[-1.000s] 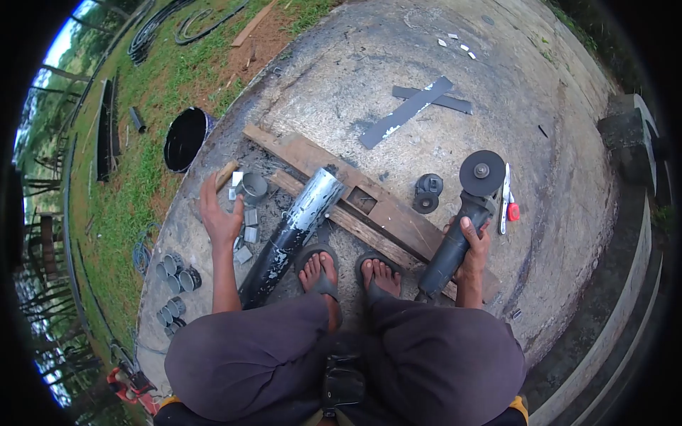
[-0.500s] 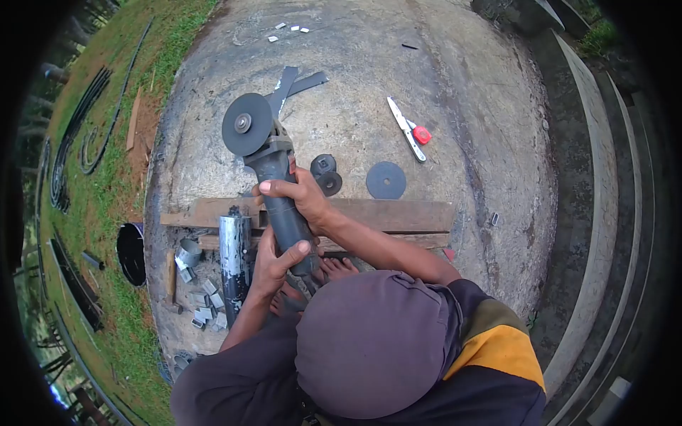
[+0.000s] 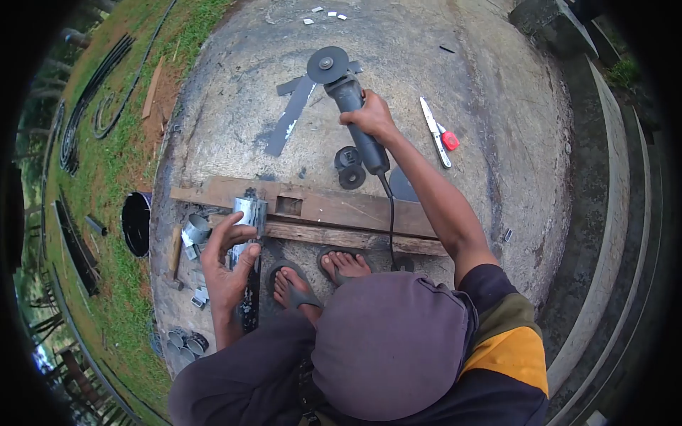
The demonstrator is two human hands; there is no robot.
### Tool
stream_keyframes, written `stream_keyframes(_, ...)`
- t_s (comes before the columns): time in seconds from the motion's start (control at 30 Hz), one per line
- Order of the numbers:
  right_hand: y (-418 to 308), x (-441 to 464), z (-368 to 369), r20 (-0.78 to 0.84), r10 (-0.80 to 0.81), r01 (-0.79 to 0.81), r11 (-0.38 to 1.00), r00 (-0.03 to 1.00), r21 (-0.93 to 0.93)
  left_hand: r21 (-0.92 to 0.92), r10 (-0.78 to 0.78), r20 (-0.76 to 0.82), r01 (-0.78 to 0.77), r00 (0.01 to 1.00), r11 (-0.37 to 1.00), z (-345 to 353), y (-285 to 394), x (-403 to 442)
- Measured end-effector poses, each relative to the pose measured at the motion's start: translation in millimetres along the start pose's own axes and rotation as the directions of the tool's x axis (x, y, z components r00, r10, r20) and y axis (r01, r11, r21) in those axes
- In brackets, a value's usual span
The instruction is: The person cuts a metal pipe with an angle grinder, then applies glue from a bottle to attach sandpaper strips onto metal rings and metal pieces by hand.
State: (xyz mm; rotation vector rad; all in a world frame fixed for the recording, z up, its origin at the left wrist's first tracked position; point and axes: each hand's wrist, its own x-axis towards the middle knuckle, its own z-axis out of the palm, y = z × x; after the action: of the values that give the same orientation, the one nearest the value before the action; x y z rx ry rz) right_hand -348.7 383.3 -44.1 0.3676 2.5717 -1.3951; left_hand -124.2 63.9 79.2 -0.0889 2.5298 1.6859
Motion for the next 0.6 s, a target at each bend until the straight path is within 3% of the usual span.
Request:
stream_keyframes(0.13,43,47,-2,-0.011,0.097,-0.095,0.989,0.995,0.109,-0.107,-0.118,-0.223,0.096,0.968,0.99,-26,-22,-18)
stream_keyframes(0.2,55,57,-4,0.0,0.133,-0.131,0.983,0.991,0.128,-0.035,-0.116,-0.285,0.11,0.951,0.993,-39,-32,-24)
stream_keyframes(0.27,67,64,-8,-0.027,0.133,-0.132,0.991,0.991,0.032,0.019,-0.142,-0.359,0.159,0.922,0.987,-53,-45,-32)
stream_keyframes(0.33,66,69,-21,0.018,0.105,-0.1,0.976,0.994,-0.195,0.082,-0.166,-0.459,0.227,0.873,0.97,-65,-57,-40)
stream_keyframes(0.37,60,68,-24,-0.012,0.076,-0.076,0.938,0.997,-0.338,0.107,-0.181,-0.514,0.271,0.838,0.957,-72,-65,-44)
stream_keyframes(0.47,55,72,-29,0.075,0.04,0.006,0.846,0.996,-0.533,0.129,-0.228,-0.614,0.382,0.755,0.915,-90,-89,-59)
stream_keyframes(0.6,48,61,-29,0.12,0.002,0.075,0.772,0.993,-0.632,0.163,-0.259,-0.632,0.451,0.731,0.877,-88,-100,-65)
